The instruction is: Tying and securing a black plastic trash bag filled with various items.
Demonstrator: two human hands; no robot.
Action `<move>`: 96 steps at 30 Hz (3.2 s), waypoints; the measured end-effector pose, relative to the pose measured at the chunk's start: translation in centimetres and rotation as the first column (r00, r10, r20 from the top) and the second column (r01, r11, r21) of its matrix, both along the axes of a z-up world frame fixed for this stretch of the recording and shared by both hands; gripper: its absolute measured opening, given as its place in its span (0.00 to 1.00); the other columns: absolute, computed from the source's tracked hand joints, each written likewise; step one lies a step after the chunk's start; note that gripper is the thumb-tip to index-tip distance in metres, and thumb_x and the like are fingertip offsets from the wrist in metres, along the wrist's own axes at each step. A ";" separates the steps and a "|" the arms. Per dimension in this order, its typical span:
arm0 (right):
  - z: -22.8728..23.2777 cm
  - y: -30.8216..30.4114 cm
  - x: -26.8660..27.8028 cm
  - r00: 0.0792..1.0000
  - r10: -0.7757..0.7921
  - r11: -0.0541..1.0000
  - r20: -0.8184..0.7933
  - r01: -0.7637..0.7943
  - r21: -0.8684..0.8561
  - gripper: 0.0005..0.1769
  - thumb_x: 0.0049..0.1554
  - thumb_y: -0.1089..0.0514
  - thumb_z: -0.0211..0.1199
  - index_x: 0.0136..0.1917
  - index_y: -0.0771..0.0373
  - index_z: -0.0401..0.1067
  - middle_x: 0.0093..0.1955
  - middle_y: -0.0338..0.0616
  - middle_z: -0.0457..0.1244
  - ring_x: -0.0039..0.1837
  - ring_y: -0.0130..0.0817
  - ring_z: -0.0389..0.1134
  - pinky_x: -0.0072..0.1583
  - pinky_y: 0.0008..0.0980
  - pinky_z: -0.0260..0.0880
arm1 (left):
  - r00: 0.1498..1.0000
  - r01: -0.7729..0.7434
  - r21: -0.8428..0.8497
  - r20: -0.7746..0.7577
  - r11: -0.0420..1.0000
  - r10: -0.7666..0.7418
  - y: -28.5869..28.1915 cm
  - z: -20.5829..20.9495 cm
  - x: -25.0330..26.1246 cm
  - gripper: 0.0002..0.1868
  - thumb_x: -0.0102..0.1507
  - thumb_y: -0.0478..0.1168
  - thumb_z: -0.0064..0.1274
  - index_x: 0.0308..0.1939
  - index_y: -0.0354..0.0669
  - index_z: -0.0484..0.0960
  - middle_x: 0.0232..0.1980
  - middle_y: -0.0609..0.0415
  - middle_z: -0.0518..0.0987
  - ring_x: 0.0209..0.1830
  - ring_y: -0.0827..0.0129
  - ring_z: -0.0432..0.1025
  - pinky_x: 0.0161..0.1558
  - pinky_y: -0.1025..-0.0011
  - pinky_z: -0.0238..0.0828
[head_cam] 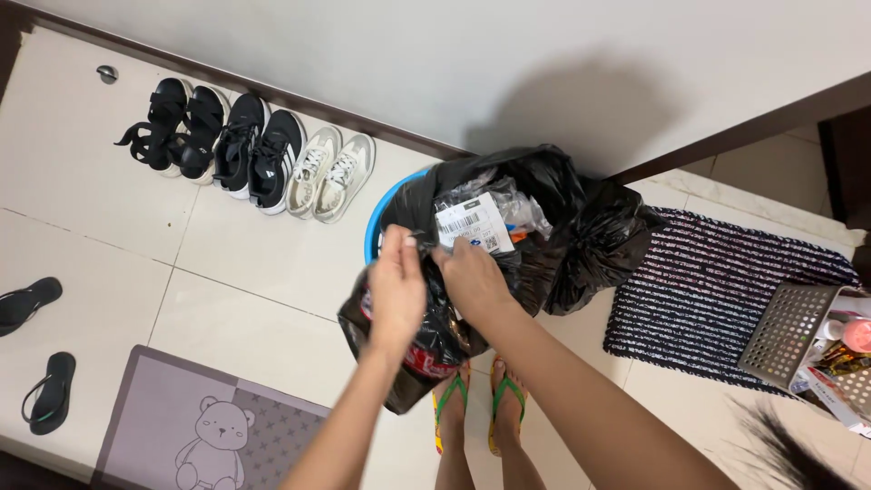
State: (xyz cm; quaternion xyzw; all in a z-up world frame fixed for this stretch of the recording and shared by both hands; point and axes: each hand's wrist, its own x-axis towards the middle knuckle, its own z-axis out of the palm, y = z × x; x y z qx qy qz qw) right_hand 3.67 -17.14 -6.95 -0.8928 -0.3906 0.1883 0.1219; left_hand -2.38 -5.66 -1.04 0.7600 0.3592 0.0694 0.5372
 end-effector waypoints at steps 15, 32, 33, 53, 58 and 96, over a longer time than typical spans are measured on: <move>3.2 -1.4 2.4 0.803 -0.379 0.807 -0.459 0.530 0.261 0.17 0.55 0.69 0.50 0.57 0.63 0.71 0.38 0.56 0.67 0.41 0.48 0.69 0.47 0.42 0.68 | 0.960 0.280 -0.189 0.027 0.941 -0.280 -0.9 -1.9 2.0 0.19 0.60 0.31 0.51 0.52 0.44 0.64 0.40 0.39 0.78 0.41 0.54 0.77 0.46 0.63 0.71; 16.2 -3.7 4.0 0.614 -0.334 0.540 -0.715 0.746 0.389 0.09 0.64 0.65 0.54 0.46 0.65 0.75 0.40 0.35 0.67 0.42 0.19 0.63 0.46 0.20 0.65 | 0.937 0.341 -0.083 0.111 0.937 -0.331 0.9 10.5 4.3 0.15 0.58 0.35 0.62 0.49 0.42 0.81 0.43 0.53 0.82 0.43 0.65 0.69 0.48 0.66 0.65; 16.0 -3.7 3.9 0.636 -0.314 0.546 -0.705 0.728 0.414 0.08 0.64 0.66 0.54 0.48 0.65 0.75 0.41 0.35 0.68 0.43 0.19 0.64 0.46 0.21 0.66 | 0.865 0.432 0.030 0.268 0.901 -0.423 1.1 9.3 4.0 0.19 0.53 0.34 0.66 0.48 0.40 0.81 0.48 0.53 0.83 0.53 0.71 0.75 0.58 0.71 0.67; 8.8 -3.0 2.5 0.616 -0.175 0.422 -0.768 0.752 0.507 0.04 0.59 0.71 0.58 0.49 0.70 0.70 0.44 0.40 0.67 0.46 0.23 0.69 0.50 0.23 0.71 | 0.868 0.469 -0.059 0.216 0.881 -0.447 -1.5 2.8 2.1 0.08 0.58 0.30 0.60 0.42 0.34 0.84 0.44 0.45 0.84 0.45 0.60 0.78 0.50 0.69 0.73; 11.0 -6.0 1.9 0.666 -0.297 0.397 -0.684 0.738 0.546 0.06 0.60 0.69 0.60 0.52 0.67 0.70 0.46 0.36 0.67 0.47 0.21 0.68 0.48 0.22 0.70 | 0.926 0.349 -0.081 0.186 0.934 -0.330 -1.5 1.0 2.5 0.05 0.60 0.32 0.59 0.40 0.39 0.87 0.43 0.47 0.87 0.44 0.65 0.83 0.51 0.72 0.75; 6.3 -7.6 2.9 0.059 -0.196 0.490 -0.979 0.871 -0.046 0.12 0.65 0.51 0.57 0.41 0.57 0.71 0.35 0.30 0.59 0.36 0.22 0.57 0.40 0.27 0.57 | 0.958 0.132 -0.143 0.274 0.981 -0.089 -4.8 0.7 3.5 0.09 0.66 0.38 0.56 0.40 0.34 0.86 0.36 0.51 0.86 0.34 0.74 0.78 0.41 0.74 0.73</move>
